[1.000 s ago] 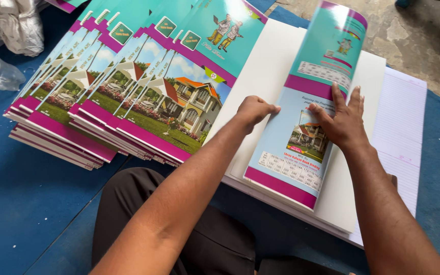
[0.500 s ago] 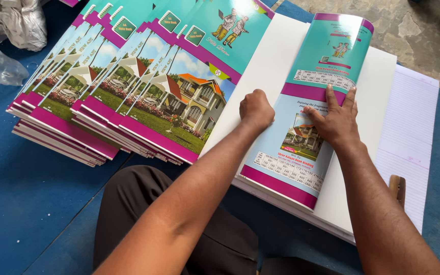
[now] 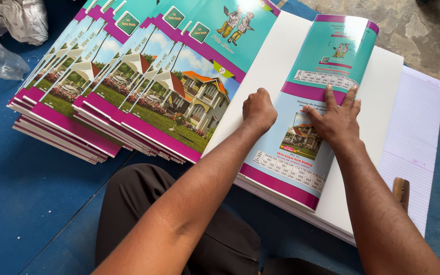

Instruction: The person sits on the floor and repeatedly folds a printed cover sheet over a stack of blank pages, then uses a wooden block to press and smooth the spine. The person repeats this folding and pressing cycle on multiple book units.

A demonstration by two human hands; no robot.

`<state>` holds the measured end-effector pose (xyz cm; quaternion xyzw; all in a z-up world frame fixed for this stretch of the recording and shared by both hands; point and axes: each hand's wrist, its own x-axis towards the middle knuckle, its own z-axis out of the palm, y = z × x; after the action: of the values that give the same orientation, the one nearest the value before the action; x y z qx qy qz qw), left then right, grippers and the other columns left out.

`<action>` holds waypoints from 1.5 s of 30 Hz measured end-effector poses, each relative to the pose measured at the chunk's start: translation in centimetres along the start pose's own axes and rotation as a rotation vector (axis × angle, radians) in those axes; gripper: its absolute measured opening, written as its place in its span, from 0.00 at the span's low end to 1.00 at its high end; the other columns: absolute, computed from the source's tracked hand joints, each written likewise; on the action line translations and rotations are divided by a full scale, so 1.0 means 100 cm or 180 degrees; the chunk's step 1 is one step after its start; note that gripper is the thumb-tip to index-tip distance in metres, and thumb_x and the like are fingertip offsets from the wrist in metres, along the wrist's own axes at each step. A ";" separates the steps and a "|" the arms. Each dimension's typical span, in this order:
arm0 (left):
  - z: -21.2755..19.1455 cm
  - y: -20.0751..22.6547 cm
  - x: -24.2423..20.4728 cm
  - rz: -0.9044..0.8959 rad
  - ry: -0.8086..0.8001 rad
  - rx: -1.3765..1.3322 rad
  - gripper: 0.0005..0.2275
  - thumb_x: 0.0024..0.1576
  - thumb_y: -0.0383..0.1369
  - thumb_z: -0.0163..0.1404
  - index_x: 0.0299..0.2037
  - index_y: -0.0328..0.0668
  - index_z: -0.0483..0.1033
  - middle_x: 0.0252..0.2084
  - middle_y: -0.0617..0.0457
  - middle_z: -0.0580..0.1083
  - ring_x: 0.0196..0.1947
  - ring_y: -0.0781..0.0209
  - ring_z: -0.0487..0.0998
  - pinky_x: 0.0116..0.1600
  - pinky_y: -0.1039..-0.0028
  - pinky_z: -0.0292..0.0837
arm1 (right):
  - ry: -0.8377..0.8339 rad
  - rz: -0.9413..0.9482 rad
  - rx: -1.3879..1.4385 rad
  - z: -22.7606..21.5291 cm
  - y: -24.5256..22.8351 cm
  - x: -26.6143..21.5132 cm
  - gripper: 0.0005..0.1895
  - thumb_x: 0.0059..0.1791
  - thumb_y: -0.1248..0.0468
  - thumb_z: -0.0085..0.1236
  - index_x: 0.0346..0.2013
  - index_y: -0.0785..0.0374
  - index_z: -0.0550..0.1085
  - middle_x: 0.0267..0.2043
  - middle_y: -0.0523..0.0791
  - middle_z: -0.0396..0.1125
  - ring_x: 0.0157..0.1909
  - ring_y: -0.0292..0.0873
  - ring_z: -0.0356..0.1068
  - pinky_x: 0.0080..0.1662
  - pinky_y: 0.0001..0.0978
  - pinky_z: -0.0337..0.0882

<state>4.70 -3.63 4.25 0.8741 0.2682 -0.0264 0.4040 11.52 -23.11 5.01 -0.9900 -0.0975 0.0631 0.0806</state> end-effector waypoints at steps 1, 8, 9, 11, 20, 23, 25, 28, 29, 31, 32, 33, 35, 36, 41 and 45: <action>0.000 0.000 0.000 -0.0010 0.0002 -0.0021 0.11 0.53 0.22 0.50 0.46 0.31 0.73 0.48 0.35 0.77 0.52 0.42 0.80 0.57 0.61 0.77 | -0.0003 -0.0002 -0.0043 0.000 -0.001 0.000 0.51 0.44 0.26 0.49 0.77 0.39 0.52 0.81 0.59 0.25 0.79 0.72 0.28 0.62 0.68 0.64; 0.001 -0.003 -0.002 0.0032 0.0059 -0.0104 0.12 0.53 0.21 0.49 0.47 0.29 0.71 0.47 0.34 0.77 0.52 0.41 0.79 0.58 0.60 0.75 | -0.0020 0.0012 -0.0225 0.000 -0.009 -0.002 0.50 0.45 0.26 0.47 0.77 0.37 0.51 0.81 0.58 0.25 0.78 0.72 0.27 0.61 0.69 0.65; 0.001 -0.004 -0.002 0.0044 0.0063 -0.0111 0.12 0.53 0.21 0.49 0.47 0.29 0.71 0.47 0.34 0.77 0.52 0.41 0.79 0.59 0.60 0.75 | -0.0017 0.0013 -0.0226 0.000 -0.010 -0.003 0.51 0.44 0.26 0.47 0.77 0.37 0.51 0.81 0.58 0.25 0.78 0.72 0.27 0.61 0.69 0.65; 0.002 -0.004 -0.003 0.0066 0.0073 -0.0128 0.12 0.52 0.21 0.49 0.47 0.29 0.71 0.46 0.34 0.77 0.52 0.40 0.79 0.58 0.60 0.75 | -0.0007 0.0021 -0.0231 -0.001 -0.011 -0.003 0.51 0.44 0.26 0.48 0.77 0.36 0.50 0.81 0.57 0.24 0.78 0.72 0.27 0.61 0.68 0.65; -0.001 0.000 -0.009 0.0209 0.0033 0.0003 0.09 0.58 0.23 0.45 0.47 0.35 0.71 0.45 0.36 0.78 0.51 0.41 0.80 0.57 0.58 0.76 | 0.0093 -0.0069 -0.0481 0.013 0.000 0.006 0.50 0.44 0.25 0.42 0.76 0.37 0.51 0.80 0.60 0.28 0.79 0.68 0.24 0.68 0.72 0.48; 0.003 0.007 -0.016 0.0486 0.0020 0.0467 0.08 0.61 0.25 0.45 0.45 0.39 0.77 0.51 0.39 0.75 0.54 0.43 0.76 0.58 0.58 0.74 | 0.0185 -0.0174 -0.0556 0.021 0.004 0.011 0.50 0.44 0.23 0.40 0.76 0.39 0.51 0.79 0.61 0.28 0.78 0.68 0.22 0.69 0.73 0.37; 0.008 0.011 -0.018 0.0882 0.0106 0.1234 0.07 0.55 0.25 0.53 0.41 0.40 0.81 0.57 0.41 0.69 0.57 0.45 0.70 0.58 0.61 0.73 | 0.0250 -0.0242 -0.0490 0.026 0.008 0.014 0.50 0.44 0.23 0.38 0.75 0.40 0.51 0.79 0.61 0.28 0.78 0.67 0.21 0.68 0.73 0.32; 0.022 0.014 -0.019 0.1666 -0.0147 0.2179 0.10 0.49 0.28 0.59 0.40 0.41 0.82 0.60 0.48 0.66 0.60 0.48 0.65 0.59 0.63 0.70 | 0.0397 -0.0342 -0.0609 0.035 0.015 0.014 0.49 0.45 0.22 0.35 0.75 0.42 0.52 0.79 0.63 0.29 0.78 0.67 0.21 0.67 0.74 0.22; 0.027 0.015 -0.016 0.1731 -0.0115 0.2192 0.10 0.50 0.28 0.59 0.42 0.40 0.82 0.59 0.47 0.67 0.60 0.49 0.67 0.59 0.64 0.71 | 0.0456 -0.0375 -0.0684 0.038 0.017 0.014 0.49 0.47 0.22 0.33 0.75 0.42 0.53 0.79 0.63 0.29 0.79 0.67 0.21 0.66 0.74 0.19; 0.039 0.016 -0.011 0.1861 -0.0060 0.2211 0.11 0.52 0.29 0.60 0.44 0.38 0.81 0.57 0.46 0.70 0.58 0.50 0.70 0.58 0.67 0.73 | 0.0517 -0.0423 -0.0646 0.043 0.023 0.015 0.49 0.47 0.22 0.32 0.75 0.42 0.52 0.78 0.64 0.30 0.79 0.67 0.21 0.65 0.72 0.16; 0.043 0.016 -0.006 0.1873 -0.0164 0.2257 0.14 0.51 0.33 0.62 0.46 0.38 0.80 0.57 0.45 0.70 0.58 0.50 0.70 0.58 0.67 0.73 | 0.0548 -0.0447 -0.0622 0.047 0.024 0.016 0.49 0.47 0.21 0.31 0.75 0.42 0.52 0.78 0.64 0.30 0.79 0.66 0.21 0.65 0.71 0.14; 0.045 0.017 -0.001 0.1883 -0.0269 0.2304 0.18 0.49 0.36 0.63 0.47 0.38 0.79 0.56 0.45 0.70 0.58 0.49 0.70 0.58 0.68 0.73 | 0.0553 -0.0438 -0.0625 0.050 0.026 0.017 0.49 0.47 0.21 0.30 0.75 0.42 0.52 0.78 0.64 0.30 0.79 0.66 0.21 0.65 0.71 0.14; 0.049 0.019 0.003 0.1915 -0.0490 0.2424 0.22 0.48 0.41 0.64 0.50 0.39 0.79 0.54 0.45 0.71 0.57 0.49 0.70 0.60 0.67 0.71 | 0.0566 -0.0423 -0.0634 0.055 0.028 0.019 0.48 0.48 0.21 0.29 0.76 0.41 0.51 0.78 0.64 0.31 0.79 0.66 0.22 0.66 0.72 0.15; 0.049 0.023 0.003 0.1940 -0.0603 0.2501 0.23 0.49 0.44 0.63 0.50 0.39 0.79 0.53 0.46 0.73 0.58 0.50 0.71 0.61 0.65 0.70 | 0.0531 -0.0400 -0.0615 0.056 0.028 0.019 0.48 0.48 0.21 0.28 0.76 0.40 0.51 0.78 0.63 0.31 0.79 0.66 0.22 0.66 0.72 0.16; 0.032 0.043 -0.010 0.1703 -0.0833 0.2343 0.26 0.45 0.46 0.63 0.53 0.46 0.79 0.54 0.46 0.72 0.60 0.48 0.69 0.65 0.62 0.68 | 0.0329 -0.0297 -0.0480 0.064 0.031 0.020 0.47 0.48 0.22 0.26 0.76 0.38 0.49 0.79 0.61 0.30 0.79 0.65 0.23 0.68 0.72 0.18; 0.017 0.060 -0.028 0.1224 -0.1215 0.2489 0.35 0.39 0.48 0.69 0.59 0.51 0.75 0.62 0.40 0.64 0.63 0.42 0.62 0.66 0.64 0.67 | 0.0647 -0.0466 -0.0191 0.072 0.033 0.013 0.46 0.49 0.23 0.25 0.76 0.39 0.48 0.79 0.62 0.29 0.79 0.67 0.22 0.67 0.74 0.18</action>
<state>5.50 -9.26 7.98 0.9740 -0.0076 -0.2102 0.0844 12.37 -24.97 -2.73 -0.9835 -0.1626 -0.0466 0.0648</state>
